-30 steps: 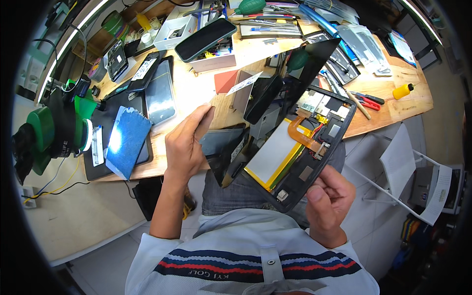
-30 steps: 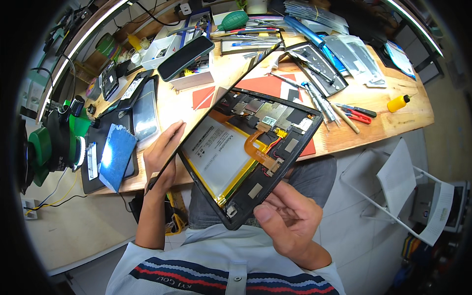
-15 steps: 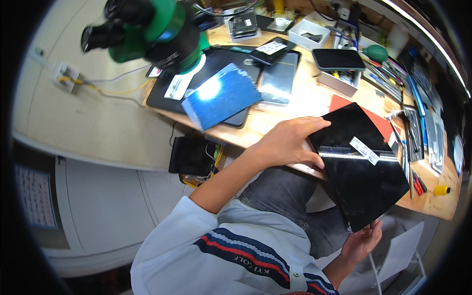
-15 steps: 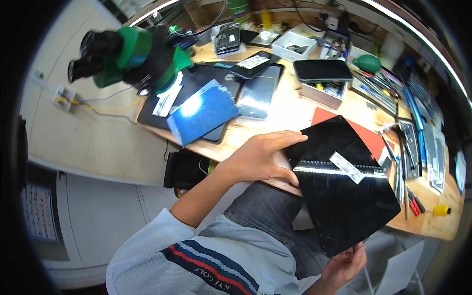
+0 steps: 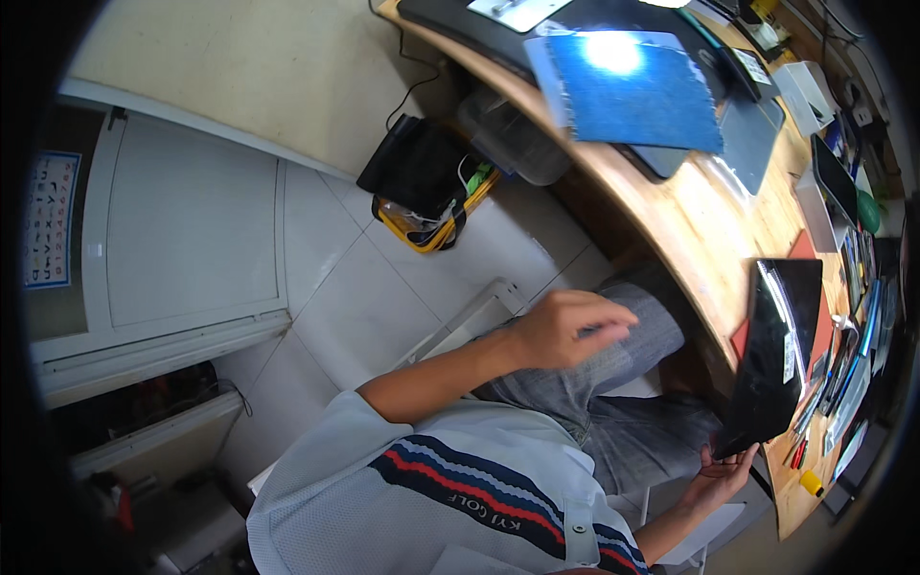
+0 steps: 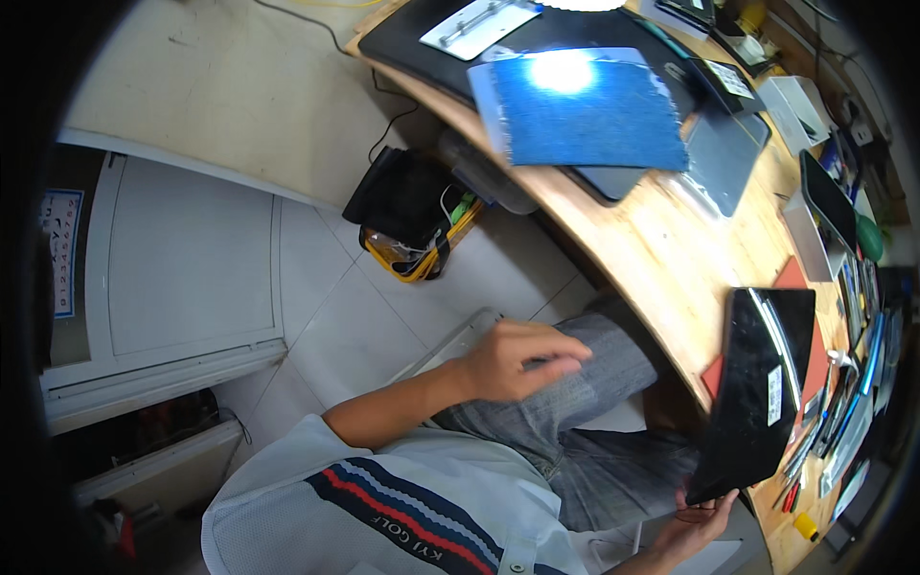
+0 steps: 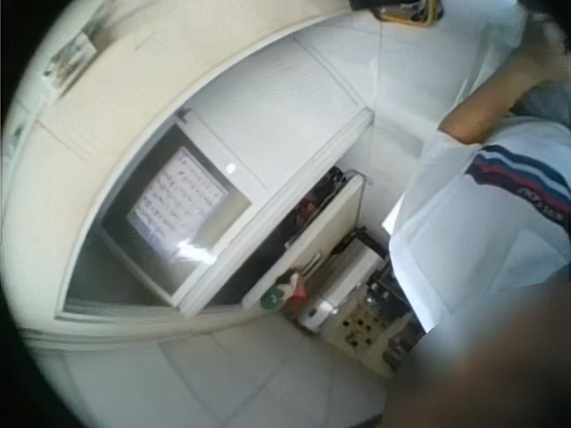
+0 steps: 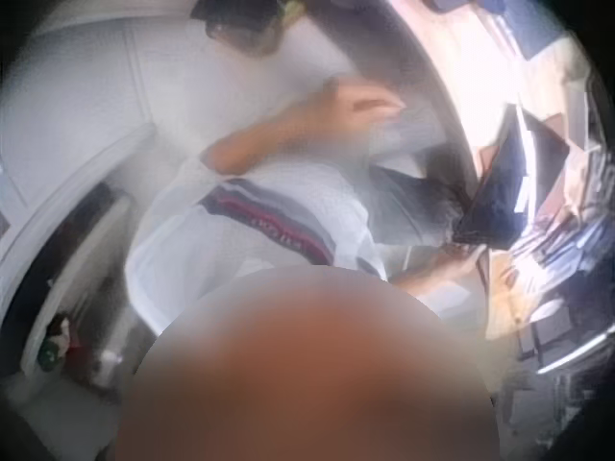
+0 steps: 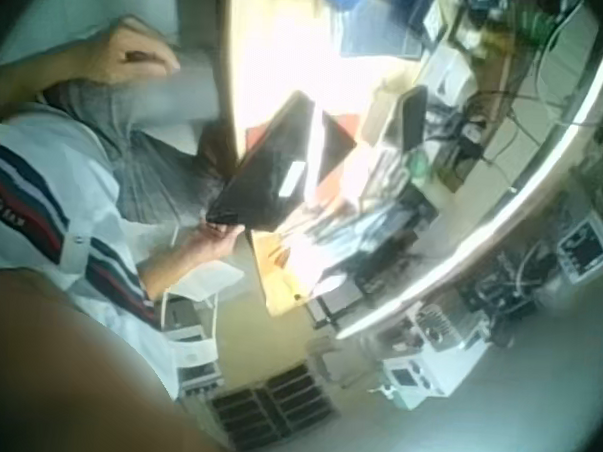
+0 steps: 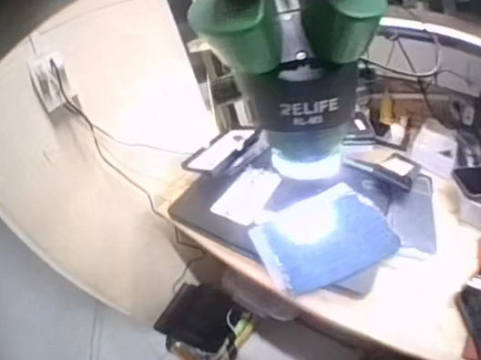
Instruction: The person uses a prying tool to open a tablet, removes the back cover, and inspects the internal components. They then reassemble the tablet and connect a charging cable to test it.
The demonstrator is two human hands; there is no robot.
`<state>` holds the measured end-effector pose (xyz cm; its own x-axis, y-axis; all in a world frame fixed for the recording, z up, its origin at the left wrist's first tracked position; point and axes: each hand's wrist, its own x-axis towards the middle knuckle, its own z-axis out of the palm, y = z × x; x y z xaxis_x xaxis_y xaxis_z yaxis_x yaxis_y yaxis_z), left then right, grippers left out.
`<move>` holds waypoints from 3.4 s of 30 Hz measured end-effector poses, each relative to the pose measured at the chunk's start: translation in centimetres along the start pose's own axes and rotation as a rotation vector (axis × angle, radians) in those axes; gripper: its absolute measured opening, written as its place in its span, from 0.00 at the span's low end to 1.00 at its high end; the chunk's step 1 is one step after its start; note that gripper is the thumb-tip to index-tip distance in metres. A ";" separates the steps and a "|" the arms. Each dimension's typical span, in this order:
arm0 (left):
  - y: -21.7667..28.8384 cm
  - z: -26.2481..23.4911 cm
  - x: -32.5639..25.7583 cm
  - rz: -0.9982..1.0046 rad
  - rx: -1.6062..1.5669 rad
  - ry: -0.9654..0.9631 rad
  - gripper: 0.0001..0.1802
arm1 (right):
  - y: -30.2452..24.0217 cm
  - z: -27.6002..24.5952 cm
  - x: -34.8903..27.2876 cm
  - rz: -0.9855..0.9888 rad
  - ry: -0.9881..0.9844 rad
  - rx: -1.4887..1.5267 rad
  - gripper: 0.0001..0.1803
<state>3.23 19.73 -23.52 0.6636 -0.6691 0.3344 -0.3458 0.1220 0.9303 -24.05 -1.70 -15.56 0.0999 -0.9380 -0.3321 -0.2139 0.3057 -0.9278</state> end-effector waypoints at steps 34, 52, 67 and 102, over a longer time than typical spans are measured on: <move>-2.3 -4.6 -5.7 -0.194 0.523 -0.277 0.57 | 15.3 -2.5 -1.7 -0.402 0.230 -0.758 0.55; -2.4 -5.1 0.7 0.346 1.076 -1.085 0.34 | 11.6 -1.0 0.1 -0.506 -0.217 -0.172 0.26; -2.4 -7.5 8.6 -0.059 0.964 -0.776 0.32 | 13.3 -10.1 4.4 0.264 -0.565 -0.017 0.11; 2.8 7.1 6.1 -0.404 -0.381 -0.579 0.18 | 3.3 2.7 -1.1 -0.037 -0.417 0.578 0.20</move>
<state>1.56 10.77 -19.96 0.2039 -0.9762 -0.0735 0.1672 -0.0393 0.9851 -22.28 0.76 -18.70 0.4855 -0.8438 -0.2285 0.3344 0.4208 -0.8433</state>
